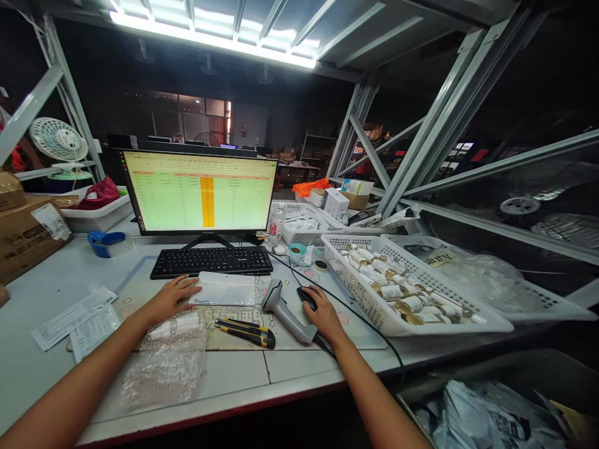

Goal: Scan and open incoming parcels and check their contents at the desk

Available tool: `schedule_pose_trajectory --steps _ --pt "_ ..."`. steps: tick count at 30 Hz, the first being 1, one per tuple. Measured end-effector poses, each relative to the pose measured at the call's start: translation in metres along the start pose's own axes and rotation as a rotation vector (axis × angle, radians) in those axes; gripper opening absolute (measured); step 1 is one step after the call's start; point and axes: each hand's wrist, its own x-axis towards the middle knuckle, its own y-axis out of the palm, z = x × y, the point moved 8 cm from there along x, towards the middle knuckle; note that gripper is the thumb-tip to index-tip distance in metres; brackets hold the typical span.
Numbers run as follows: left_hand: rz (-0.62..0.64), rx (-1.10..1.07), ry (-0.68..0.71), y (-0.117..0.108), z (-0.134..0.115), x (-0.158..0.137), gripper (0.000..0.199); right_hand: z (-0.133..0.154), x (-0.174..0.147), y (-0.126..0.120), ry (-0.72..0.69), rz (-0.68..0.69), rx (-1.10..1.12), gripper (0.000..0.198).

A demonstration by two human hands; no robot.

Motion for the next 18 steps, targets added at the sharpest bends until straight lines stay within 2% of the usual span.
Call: schedule_pose_trajectory --steps 5,8,10,13,16,18 --pt "0.004 -0.060 0.025 0.000 -0.013 0.003 0.053 -0.001 0.001 -0.001 -0.001 -0.013 0.009 0.046" --pt "-0.079 -0.063 0.023 -0.010 -0.021 0.002 0.048 0.001 0.001 -0.002 -0.008 -0.013 0.019 0.045" --pt "-0.178 -0.092 -0.024 -0.024 -0.020 -0.002 0.049 0.001 0.001 -0.002 -0.005 -0.015 0.020 0.046" --pt "-0.402 -0.210 -0.259 -0.057 0.001 -0.019 0.050 0.002 0.001 -0.003 -0.011 -0.025 0.021 0.046" --pt "-0.634 -0.411 -0.541 -0.091 0.034 -0.052 0.046 0.003 0.001 -0.004 -0.013 -0.026 0.021 0.046" --pt "-0.718 -0.495 -0.712 -0.109 0.056 -0.077 0.043 0.003 0.001 -0.004 -0.007 -0.016 0.020 0.046"
